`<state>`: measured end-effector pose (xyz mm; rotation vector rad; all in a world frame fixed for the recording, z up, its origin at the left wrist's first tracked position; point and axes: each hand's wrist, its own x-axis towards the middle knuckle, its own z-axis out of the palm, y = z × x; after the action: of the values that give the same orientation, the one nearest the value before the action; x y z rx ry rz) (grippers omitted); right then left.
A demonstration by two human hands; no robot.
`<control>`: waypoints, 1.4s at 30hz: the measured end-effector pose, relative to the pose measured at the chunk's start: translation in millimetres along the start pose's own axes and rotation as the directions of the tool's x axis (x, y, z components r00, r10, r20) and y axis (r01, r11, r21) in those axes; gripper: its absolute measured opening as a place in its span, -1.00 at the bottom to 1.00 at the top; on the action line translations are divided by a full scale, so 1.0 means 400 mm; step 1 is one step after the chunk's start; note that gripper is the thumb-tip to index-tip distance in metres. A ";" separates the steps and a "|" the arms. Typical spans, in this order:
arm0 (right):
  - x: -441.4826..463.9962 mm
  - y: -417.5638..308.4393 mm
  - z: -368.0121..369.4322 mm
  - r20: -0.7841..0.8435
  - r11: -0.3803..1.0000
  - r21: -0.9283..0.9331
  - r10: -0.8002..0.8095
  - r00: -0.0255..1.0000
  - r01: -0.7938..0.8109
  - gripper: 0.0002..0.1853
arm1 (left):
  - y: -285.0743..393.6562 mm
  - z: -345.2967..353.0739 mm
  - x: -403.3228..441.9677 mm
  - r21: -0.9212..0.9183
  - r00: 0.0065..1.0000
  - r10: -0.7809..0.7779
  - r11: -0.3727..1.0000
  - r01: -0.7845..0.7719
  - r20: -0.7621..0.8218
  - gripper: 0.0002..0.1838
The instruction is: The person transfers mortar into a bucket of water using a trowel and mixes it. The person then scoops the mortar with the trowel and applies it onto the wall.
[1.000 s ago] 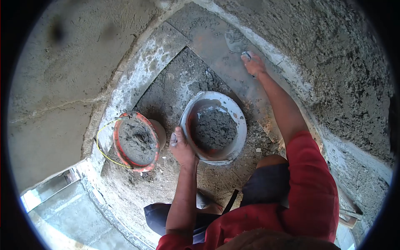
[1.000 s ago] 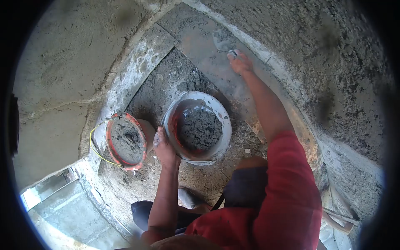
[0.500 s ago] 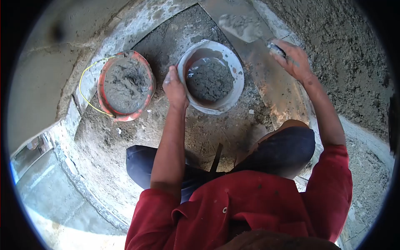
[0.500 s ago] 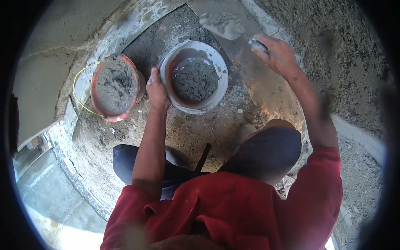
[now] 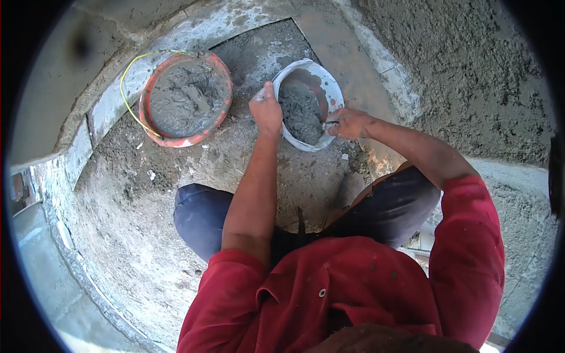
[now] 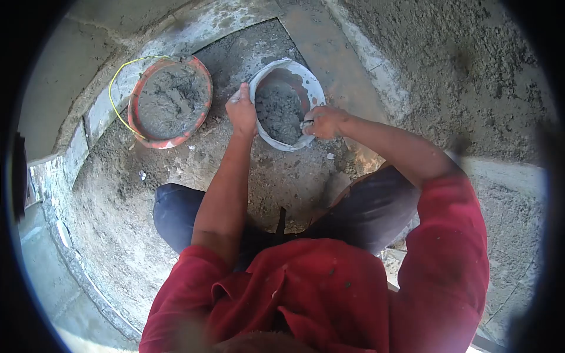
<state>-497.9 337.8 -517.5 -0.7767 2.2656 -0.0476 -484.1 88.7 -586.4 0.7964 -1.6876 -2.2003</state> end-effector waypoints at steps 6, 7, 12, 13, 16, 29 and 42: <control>-0.027 -0.054 -0.176 -0.377 0.979 -0.172 0.033 0.926 -0.105 -0.58 | 0.121 0.037 -0.078 0.246 0.994 0.015 0.969 0.013 -0.113 -0.42; -0.014 -0.147 -0.256 -0.301 0.951 -0.265 0.073 0.951 -0.157 -0.70 | 0.110 0.032 -0.061 0.296 0.992 -0.095 0.948 0.117 -0.088 -0.40; -0.033 -0.221 -0.247 -0.216 0.789 -0.608 -0.274 0.937 0.091 -0.75 | 0.048 0.025 -0.033 0.269 0.988 0.006 0.962 0.036 -0.154 -0.50; -0.055 -0.225 -0.279 -0.189 0.789 -0.604 -0.278 0.942 0.111 -0.75 | 0.059 0.024 -0.042 0.249 0.986 0.012 0.968 0.030 -0.165 -0.49; 0.021 -0.032 -0.257 -0.429 0.811 -0.566 -0.136 0.893 -0.148 -0.75 | 0.028 0.028 -0.026 0.275 0.991 0.036 0.961 0.001 -0.130 -0.47; 0.021 -0.020 -0.098 -0.066 0.908 0.356 -0.214 0.975 0.223 -0.56 | 0.058 0.036 -0.042 0.202 0.979 -0.017 0.978 0.059 -0.204 -0.52; -0.060 -0.205 -0.207 -0.180 0.854 -0.504 -0.248 0.952 0.127 -0.75 | 0.007 -0.012 -0.001 -0.034 0.995 -0.057 0.998 0.054 -0.088 -0.52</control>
<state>-496.1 268.6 -420.9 -1.3227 2.4514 0.3759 -481.4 84.2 -584.4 0.9292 -1.6040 -2.1870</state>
